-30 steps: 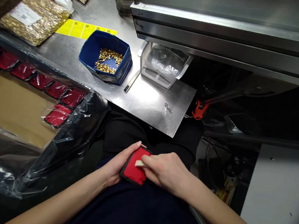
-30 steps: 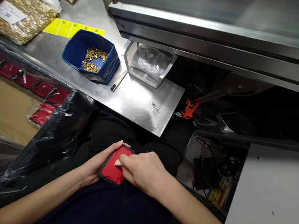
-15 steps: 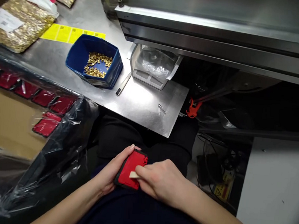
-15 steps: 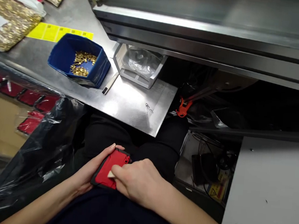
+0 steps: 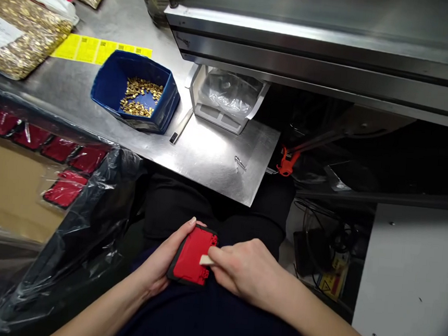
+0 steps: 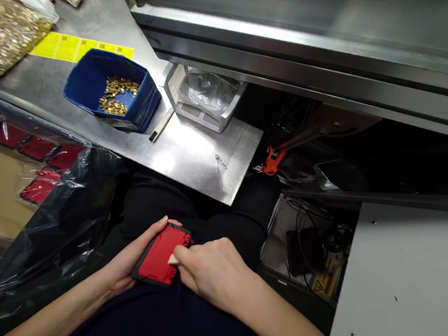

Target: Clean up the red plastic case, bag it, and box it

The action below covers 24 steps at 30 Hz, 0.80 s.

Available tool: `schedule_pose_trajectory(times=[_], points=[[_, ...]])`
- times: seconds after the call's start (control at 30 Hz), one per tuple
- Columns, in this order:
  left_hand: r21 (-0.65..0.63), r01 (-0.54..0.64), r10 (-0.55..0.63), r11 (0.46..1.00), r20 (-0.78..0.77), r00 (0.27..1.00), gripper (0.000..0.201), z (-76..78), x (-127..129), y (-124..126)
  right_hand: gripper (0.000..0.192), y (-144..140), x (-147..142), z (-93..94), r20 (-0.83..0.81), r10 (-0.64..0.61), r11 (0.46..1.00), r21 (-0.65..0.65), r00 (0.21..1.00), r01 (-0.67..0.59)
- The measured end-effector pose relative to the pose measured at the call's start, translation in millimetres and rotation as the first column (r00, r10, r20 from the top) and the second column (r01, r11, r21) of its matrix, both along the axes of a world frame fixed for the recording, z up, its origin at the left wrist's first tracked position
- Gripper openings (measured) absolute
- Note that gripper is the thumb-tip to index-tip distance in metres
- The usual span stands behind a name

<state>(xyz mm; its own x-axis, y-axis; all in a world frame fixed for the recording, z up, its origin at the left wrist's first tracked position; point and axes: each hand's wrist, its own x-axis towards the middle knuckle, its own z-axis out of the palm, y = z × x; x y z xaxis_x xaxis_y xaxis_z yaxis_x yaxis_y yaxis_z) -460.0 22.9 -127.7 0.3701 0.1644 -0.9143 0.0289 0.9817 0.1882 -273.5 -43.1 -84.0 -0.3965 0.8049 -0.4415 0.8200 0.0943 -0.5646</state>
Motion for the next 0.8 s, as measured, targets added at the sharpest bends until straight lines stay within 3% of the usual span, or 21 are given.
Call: schedule_pose_trajectory(times=[0.27, 0.4, 0.5, 0.63, 0.7, 0.8], points=[[0.006, -0.032, 0.032, 0.999, -0.016, 0.999, 0.043, -0.5, 0, -4, 0.014, -4, 0, 0.0, 0.003, -0.002, 0.998, -0.060, 1.000, 0.003], [-0.046, -0.063, 0.063, 0.997, 0.012, 0.998, 0.044, 1.4, -1, -4, 0.025, 21, 0, 1.3, 0.003, 0.010, 1.000, 0.001, 1.000, -0.010], [-0.023, -0.135, 0.135, 0.991, 0.003, 0.991, 0.046, 5.4, -4, -1, 0.025, 65, 7, -11.5, 0.025, -0.162, 0.985, 0.071, 0.987, 0.160], [0.009, -0.213, 0.211, 0.977, 0.075, 0.975, 0.053, 7.3, -13, 7, 0.038, 124, 15, -43.9, 0.102, -0.403, 0.905, 0.191, 0.909, 0.380], [0.008, -0.244, 0.241, 0.970, 0.128, 0.962, 0.053, 4.9, -23, 11, 0.047, 136, 29, -57.5, 0.154, -0.467, 0.872, 0.245, 0.871, 0.424], [-0.012, -0.298, 0.292, 0.955, 0.232, 0.928, 0.052, -1.3, -42, 14, 0.044, 124, 78, -69.6, 0.263, -0.570, 0.812, 0.322, 0.778, 0.486]])
